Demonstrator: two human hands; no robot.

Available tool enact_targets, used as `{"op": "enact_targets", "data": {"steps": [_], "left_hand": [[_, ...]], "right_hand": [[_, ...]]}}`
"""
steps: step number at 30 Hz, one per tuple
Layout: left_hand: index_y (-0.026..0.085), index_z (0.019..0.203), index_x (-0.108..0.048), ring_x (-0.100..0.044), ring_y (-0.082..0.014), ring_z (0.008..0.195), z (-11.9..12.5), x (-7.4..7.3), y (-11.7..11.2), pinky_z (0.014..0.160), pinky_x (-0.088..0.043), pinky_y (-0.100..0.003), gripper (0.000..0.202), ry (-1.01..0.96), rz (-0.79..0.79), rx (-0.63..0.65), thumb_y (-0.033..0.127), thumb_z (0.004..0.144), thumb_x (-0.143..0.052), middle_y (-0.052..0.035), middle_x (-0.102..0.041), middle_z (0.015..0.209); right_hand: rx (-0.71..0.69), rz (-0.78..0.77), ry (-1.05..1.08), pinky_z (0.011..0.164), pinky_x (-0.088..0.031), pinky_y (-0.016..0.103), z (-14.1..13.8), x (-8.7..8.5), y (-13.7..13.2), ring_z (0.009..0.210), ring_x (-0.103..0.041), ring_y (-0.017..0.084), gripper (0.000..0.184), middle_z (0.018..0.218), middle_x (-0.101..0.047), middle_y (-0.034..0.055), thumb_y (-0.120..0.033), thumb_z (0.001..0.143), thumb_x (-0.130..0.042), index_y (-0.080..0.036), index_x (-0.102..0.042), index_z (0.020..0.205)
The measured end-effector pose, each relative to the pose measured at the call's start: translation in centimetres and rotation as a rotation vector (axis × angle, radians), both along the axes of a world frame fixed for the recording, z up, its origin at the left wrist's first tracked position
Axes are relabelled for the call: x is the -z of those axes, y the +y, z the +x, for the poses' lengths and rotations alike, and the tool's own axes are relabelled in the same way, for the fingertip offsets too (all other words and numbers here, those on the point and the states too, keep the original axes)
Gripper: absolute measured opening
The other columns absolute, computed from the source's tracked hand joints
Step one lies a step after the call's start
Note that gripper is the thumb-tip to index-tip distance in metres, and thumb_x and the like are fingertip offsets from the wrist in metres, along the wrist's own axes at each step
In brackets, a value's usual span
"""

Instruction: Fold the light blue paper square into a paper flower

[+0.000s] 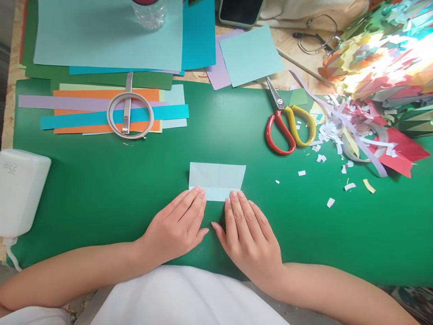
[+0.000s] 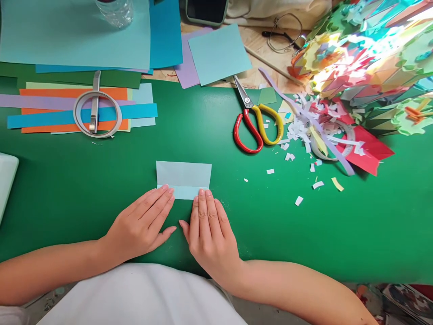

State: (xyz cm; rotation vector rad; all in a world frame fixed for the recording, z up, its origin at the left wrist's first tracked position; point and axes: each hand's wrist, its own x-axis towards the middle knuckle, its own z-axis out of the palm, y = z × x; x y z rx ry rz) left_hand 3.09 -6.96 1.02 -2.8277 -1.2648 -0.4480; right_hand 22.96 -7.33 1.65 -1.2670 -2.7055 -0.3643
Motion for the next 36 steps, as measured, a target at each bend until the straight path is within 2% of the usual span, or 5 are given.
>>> {"op": "enact_targets", "data": {"steps": [15, 22, 26, 30, 36], "left_hand": [[-0.007, 0.099, -0.07, -0.069, -0.0331, 0.106, -0.6, -0.5, -0.4, 0.086, -0.062, -0.034, 0.04, 0.006, 0.133, -0.113, 0.031, 0.084, -0.068, -0.0235, -0.072, 0.108], [-0.005, 0.093, -0.071, -0.071, -0.033, 0.102, -0.8, -0.4, 0.2, 0.083, -0.064, -0.035, 0.035, -0.023, 0.152, -0.088, 0.028, 0.082, -0.07, -0.0235, -0.073, 0.103], [0.003, 0.081, -0.071, -0.073, -0.0283, 0.094, -1.3, -0.5, 1.2, 0.075, -0.065, -0.034, 0.019, -0.07, 0.147, -0.067, 0.021, 0.08, -0.072, -0.0172, -0.075, 0.095], [0.009, 0.071, -0.066, -0.072, -0.0238, 0.085, -1.9, -0.5, 2.5, 0.073, -0.064, -0.033, 0.011, -0.131, 0.101, -0.053, 0.014, 0.078, -0.073, -0.0085, -0.075, 0.082], [0.011, 0.074, -0.064, -0.068, -0.0212, 0.081, -2.2, -0.4, 3.6, 0.068, -0.061, -0.033, 0.009, -0.214, 0.045, -0.055, 0.01, 0.078, -0.072, -0.0061, -0.073, 0.081]], "right_hand": [[0.107, 0.002, -0.085, 0.096, -0.053, 0.041, -0.1, 0.0, -0.3, 0.117, -0.063, 0.035, 0.063, 0.12, -0.064, 0.0293, -0.049, 0.097, -0.045, 0.01, -0.064, 0.111], [0.113, -0.087, 0.109, 0.099, -0.049, 0.05, 0.3, 0.6, 1.2, 0.123, -0.056, 0.042, 0.045, 0.13, -0.056, 0.0334, -0.05, 0.09, -0.054, -0.006, -0.061, 0.086], [0.059, -0.186, 0.286, 0.099, -0.048, 0.056, 1.1, 1.2, 3.3, 0.129, -0.05, 0.044, 0.04, 0.133, -0.053, 0.0317, -0.044, 0.086, -0.062, -0.008, -0.054, 0.102], [-0.031, -0.326, 0.645, 0.093, -0.052, 0.049, 2.3, 1.8, 6.3, 0.122, -0.056, 0.033, 0.042, 0.129, -0.056, 0.0241, -0.028, 0.084, -0.064, -0.013, -0.046, 0.119], [-0.056, -0.502, 0.945, 0.064, -0.052, 0.027, 3.0, 1.7, 8.4, 0.078, -0.06, 0.014, 0.029, 0.093, -0.063, 0.0057, -0.008, 0.084, -0.061, -0.021, -0.055, 0.109]]}}
